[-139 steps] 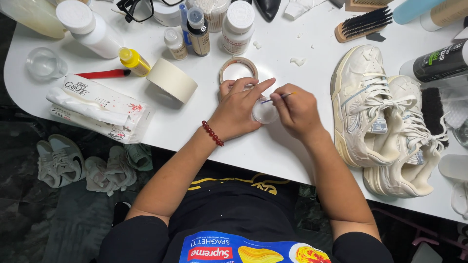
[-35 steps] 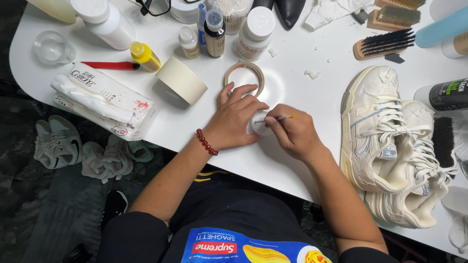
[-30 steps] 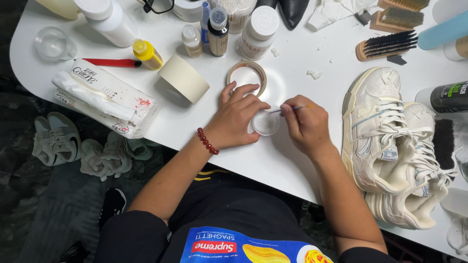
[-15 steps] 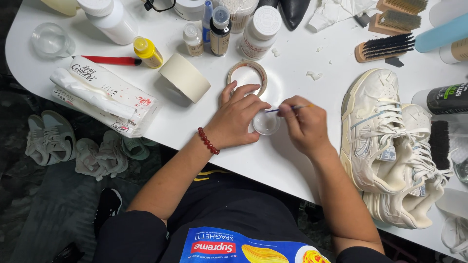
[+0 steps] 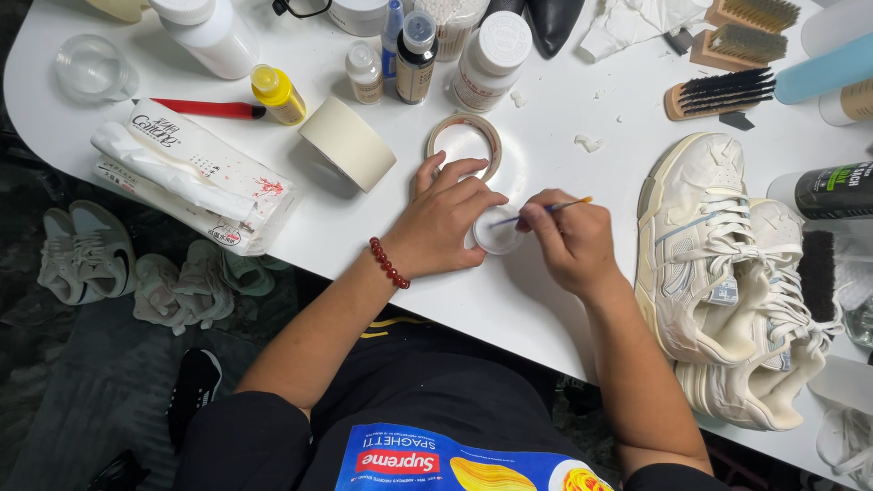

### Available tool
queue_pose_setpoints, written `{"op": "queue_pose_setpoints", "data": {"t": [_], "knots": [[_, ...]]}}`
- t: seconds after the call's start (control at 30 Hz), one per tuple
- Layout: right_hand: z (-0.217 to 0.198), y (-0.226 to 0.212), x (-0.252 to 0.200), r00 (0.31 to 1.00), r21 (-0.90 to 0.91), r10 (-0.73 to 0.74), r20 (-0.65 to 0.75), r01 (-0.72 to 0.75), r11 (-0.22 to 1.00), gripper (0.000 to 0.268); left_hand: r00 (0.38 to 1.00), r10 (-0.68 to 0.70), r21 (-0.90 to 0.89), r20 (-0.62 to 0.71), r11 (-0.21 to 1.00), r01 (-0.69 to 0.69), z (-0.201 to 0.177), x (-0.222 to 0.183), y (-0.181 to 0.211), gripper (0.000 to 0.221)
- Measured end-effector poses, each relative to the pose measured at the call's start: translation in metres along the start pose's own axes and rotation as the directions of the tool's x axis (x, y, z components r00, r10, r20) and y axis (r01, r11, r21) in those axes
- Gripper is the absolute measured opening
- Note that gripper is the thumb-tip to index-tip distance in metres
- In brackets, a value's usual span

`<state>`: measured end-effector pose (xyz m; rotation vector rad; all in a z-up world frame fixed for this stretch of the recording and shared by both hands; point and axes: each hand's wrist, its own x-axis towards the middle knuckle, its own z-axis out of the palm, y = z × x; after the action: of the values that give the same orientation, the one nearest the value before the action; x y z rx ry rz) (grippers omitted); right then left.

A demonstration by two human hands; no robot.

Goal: The person stirs white paint in a small plastic cup with a paintbrush, then holds a sneaker whose upper is covered with masking tape and brushes the white paint along the midsole edge, working around the shoe.

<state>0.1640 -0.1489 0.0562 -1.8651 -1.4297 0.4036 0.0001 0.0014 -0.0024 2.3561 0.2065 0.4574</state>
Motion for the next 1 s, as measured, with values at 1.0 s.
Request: {"op": "queue_pose_setpoints", "data": {"t": [1.0], "knots": [[-0.006, -0.011, 0.008, 0.987, -0.010, -0.136, 0.082, 0.137, 0.990, 0.016, 1.000, -0.004, -0.034, -0.023, 0.999, 0.003, -0.002, 0.000, 0.000, 0.055]]}}
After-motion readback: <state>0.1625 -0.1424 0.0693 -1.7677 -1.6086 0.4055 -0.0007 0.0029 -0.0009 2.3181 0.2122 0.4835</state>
